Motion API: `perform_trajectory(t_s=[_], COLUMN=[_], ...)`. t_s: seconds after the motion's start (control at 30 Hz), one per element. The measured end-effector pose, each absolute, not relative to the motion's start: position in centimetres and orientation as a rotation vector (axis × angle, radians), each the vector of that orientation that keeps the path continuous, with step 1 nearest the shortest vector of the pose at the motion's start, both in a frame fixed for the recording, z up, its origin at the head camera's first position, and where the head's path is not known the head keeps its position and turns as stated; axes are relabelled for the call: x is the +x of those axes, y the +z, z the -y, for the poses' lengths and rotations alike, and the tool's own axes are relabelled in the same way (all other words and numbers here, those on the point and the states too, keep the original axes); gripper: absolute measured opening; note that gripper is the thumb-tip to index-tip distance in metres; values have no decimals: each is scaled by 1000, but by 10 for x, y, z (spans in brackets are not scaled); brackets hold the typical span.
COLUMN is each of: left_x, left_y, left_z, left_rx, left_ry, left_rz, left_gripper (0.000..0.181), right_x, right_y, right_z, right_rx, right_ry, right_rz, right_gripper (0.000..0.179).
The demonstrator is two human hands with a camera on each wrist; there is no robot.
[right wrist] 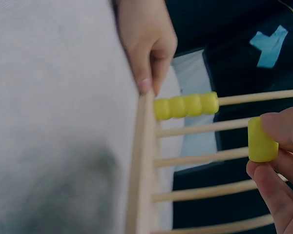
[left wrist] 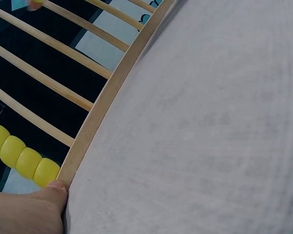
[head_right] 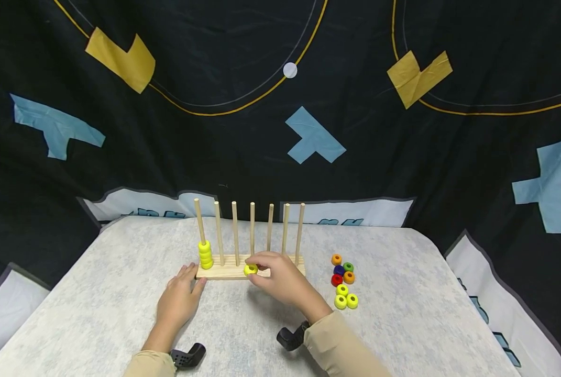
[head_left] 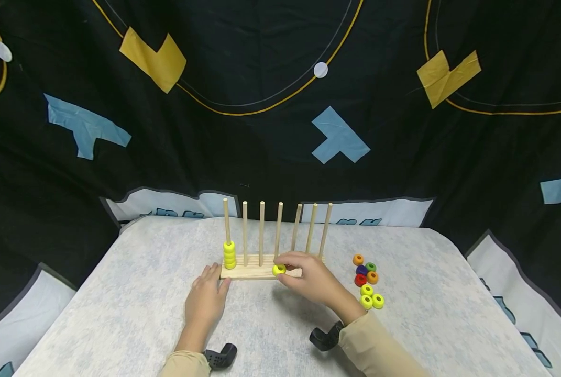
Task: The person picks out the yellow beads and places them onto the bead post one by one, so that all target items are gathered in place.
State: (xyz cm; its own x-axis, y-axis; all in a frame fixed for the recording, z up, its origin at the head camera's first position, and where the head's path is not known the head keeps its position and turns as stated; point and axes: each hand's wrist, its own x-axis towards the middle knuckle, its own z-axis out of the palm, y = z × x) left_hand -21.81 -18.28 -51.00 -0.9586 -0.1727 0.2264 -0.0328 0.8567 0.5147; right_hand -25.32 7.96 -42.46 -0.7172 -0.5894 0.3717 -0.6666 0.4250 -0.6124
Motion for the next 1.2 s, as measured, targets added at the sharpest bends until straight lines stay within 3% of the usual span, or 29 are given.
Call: perform_trajectory(t_s=[1.2], left_x=[-218], left_y=[-510], left_z=[182], left_rx=[156], left_ry=[-755], left_rz=[2754], left_gripper=[54], right_x=[-298], right_y=[-322], right_z=[-48], right_rx=[1053], right_ry=[1161], right_rz=[2343], right_gripper=[32])
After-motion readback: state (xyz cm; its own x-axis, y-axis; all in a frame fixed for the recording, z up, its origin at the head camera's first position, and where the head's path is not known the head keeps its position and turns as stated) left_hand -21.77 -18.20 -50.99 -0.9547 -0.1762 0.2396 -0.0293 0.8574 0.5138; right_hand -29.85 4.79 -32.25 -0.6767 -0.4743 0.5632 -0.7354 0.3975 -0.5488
